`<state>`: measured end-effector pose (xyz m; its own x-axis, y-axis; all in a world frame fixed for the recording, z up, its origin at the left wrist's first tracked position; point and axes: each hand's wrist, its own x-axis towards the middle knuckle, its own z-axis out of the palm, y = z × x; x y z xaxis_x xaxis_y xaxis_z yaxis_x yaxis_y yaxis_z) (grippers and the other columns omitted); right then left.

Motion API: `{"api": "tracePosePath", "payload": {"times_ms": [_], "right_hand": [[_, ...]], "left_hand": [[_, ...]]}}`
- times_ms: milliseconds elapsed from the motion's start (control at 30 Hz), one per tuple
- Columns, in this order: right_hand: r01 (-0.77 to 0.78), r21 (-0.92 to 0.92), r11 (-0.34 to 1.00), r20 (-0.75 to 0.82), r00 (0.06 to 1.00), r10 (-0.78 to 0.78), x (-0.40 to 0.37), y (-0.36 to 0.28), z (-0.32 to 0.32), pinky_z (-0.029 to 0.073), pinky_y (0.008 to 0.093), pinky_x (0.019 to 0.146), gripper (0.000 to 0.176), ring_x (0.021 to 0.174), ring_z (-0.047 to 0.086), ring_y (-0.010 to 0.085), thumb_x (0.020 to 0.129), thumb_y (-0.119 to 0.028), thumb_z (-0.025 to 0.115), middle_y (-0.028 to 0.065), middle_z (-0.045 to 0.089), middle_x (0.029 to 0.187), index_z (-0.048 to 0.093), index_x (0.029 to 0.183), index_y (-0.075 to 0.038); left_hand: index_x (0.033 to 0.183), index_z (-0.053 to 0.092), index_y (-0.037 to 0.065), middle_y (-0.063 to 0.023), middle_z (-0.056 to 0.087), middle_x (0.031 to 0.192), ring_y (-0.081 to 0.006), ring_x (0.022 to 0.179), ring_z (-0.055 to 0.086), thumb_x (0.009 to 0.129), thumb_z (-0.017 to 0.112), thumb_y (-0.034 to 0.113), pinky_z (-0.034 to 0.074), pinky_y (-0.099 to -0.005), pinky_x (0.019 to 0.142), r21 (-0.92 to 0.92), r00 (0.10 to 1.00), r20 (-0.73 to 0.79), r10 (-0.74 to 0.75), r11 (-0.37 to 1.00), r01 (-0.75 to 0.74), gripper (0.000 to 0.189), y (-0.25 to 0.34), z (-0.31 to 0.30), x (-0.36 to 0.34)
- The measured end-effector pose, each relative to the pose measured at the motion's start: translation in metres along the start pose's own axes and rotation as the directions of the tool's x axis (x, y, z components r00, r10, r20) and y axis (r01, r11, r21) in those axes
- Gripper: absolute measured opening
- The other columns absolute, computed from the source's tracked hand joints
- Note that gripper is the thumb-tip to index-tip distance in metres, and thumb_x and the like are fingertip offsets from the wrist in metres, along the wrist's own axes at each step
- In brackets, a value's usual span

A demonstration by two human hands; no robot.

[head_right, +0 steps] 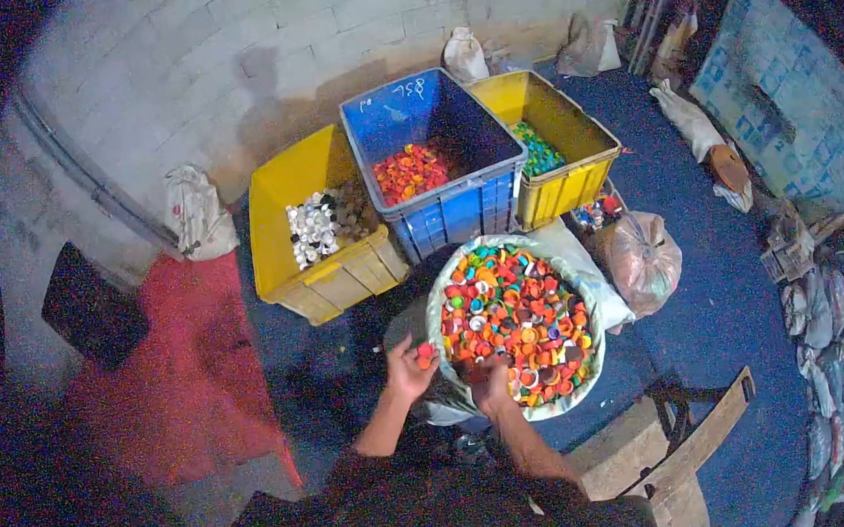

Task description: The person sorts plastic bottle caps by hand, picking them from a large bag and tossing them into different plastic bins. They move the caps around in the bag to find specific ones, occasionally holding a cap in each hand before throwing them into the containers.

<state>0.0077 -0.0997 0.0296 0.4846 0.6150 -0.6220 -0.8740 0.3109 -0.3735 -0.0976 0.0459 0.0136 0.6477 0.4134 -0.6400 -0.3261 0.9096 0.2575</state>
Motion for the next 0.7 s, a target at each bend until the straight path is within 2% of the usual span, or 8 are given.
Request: {"api": "tracePosePath", "payload": {"times_ms": [100, 133, 167, 200, 233, 367, 500, 700], "right_hand": [[-0.039, 0.061, 0.997, -0.010, 0.999, 0.040, 0.041, -0.022, 0.079, 0.048, 0.0381, 0.072, 0.028, 0.076, 0.053, 0.0241, 0.086, -0.033, 0.045, 0.0109, 0.056, 0.086, 0.051, 0.083, -0.006], [0.039, 0.089, 0.995, 0.409, 0.910, -0.072, 0.082, -0.033, 0.074, 0.047, 0.0382, 0.078, 0.017, 0.076, 0.054, 0.0253, 0.079, -0.023, 0.048, 0.0116, 0.057, 0.084, 0.051, 0.083, -0.006], [0.228, 0.116, 0.967, 0.213, 0.945, -0.249, 0.060, -0.046, 0.148, 0.047, 0.0375, 0.080, 0.012, 0.077, 0.054, 0.0262, 0.074, -0.017, 0.049, 0.0117, 0.056, 0.081, 0.050, 0.080, -0.007], [0.282, 0.204, 0.938, 0.436, 0.831, -0.345, 0.092, -0.062, 0.161, 0.046, 0.0380, 0.084, 0.015, 0.081, 0.056, 0.0288, 0.071, -0.013, 0.052, 0.0132, 0.057, 0.083, 0.049, 0.082, -0.005], [0.274, 0.124, 0.954, 0.372, 0.878, -0.301, 0.060, -0.079, 0.217, 0.044, 0.0420, 0.090, 0.023, 0.086, 0.056, 0.0310, 0.071, -0.012, 0.054, 0.0150, 0.056, 0.088, 0.049, 0.091, -0.002], [0.327, 0.289, 0.900, 0.176, 0.906, -0.386, 0.068, -0.093, 0.263, 0.039, 0.0441, 0.099, 0.043, 0.115, 0.045, 0.0354, 0.070, -0.003, 0.050, 0.0223, 0.044, 0.119, 0.038, 0.112, 0.001], [0.476, 0.110, 0.872, 0.166, 0.857, -0.489, 0.070, -0.065, 0.201, 0.035, 0.0453, 0.104, 0.057, 0.120, 0.041, 0.0361, 0.081, -0.011, 0.052, 0.0223, 0.038, 0.125, 0.027, 0.131, 0.004], [0.254, -0.287, 0.924, -0.225, 0.919, -0.322, 0.023, -0.008, 0.038, 0.050, 0.0365, 0.081, 0.038, 0.090, 0.062, 0.0246, 0.084, -0.003, 0.048, 0.0111, 0.062, 0.102, 0.047, 0.121, 0.000]], "left_hand": [[0.106, 0.051, -0.004, -0.0144, 0.058, 0.099, -0.0279, 0.096, 0.055, 0.086, 0.056, 0.037, 0.045, -0.0388, 0.092, -0.050, 0.996, 0.088, 0.025, 0.999, -0.021, 0.046, 0.063, 0.075, 0.035], [0.107, 0.051, -0.003, -0.0142, 0.058, 0.100, -0.0281, 0.095, 0.055, 0.087, 0.054, 0.038, 0.045, -0.0401, 0.092, -0.214, 0.956, 0.273, 0.104, 0.976, -0.045, 0.046, 0.085, 0.092, 0.066], [0.108, 0.051, -0.001, -0.0141, 0.058, 0.098, -0.0286, 0.092, 0.055, 0.088, 0.054, 0.040, 0.045, -0.0417, 0.091, -0.289, 0.914, 0.365, 0.180, 0.955, -0.072, 0.046, 0.112, 0.151, 0.034], [0.099, 0.052, -0.004, -0.0138, 0.060, 0.092, -0.0261, 0.090, 0.057, 0.084, 0.062, 0.037, 0.047, -0.0391, 0.088, -0.299, 0.915, 0.385, 0.119, 0.954, 0.002, 0.045, 0.142, 0.183, 0.035], [0.105, 0.047, -0.008, -0.0178, 0.058, 0.100, -0.0279, 0.092, 0.055, 0.084, 0.062, 0.039, 0.047, -0.0403, 0.087, -0.253, 0.826, 0.534, 0.180, 0.966, -0.047, 0.054, 0.166, 0.200, 0.044], [0.137, 0.024, -0.012, -0.0305, 0.030, 0.140, -0.0373, 0.132, 0.030, 0.085, 0.057, 0.047, 0.023, -0.0438, 0.112, -0.187, 0.964, 0.209, 0.163, 0.975, -0.124, 0.085, 0.208, 0.219, 0.076], [0.142, 0.013, -0.010, -0.0263, 0.022, 0.147, -0.0353, 0.138, 0.021, 0.088, 0.054, 0.043, 0.017, -0.0432, 0.115, 0.037, 0.956, 0.273, 0.108, 0.992, -0.123, 0.086, 0.180, 0.155, 0.100], [0.104, 0.060, 0.010, -0.0006, 0.063, 0.094, -0.0119, 0.079, 0.055, 0.086, 0.062, 0.019, 0.046, -0.0296, 0.072, 0.597, 0.989, 0.128, -0.080, 0.802, -0.012, 0.021, 0.078, 0.064, 0.099]]}}
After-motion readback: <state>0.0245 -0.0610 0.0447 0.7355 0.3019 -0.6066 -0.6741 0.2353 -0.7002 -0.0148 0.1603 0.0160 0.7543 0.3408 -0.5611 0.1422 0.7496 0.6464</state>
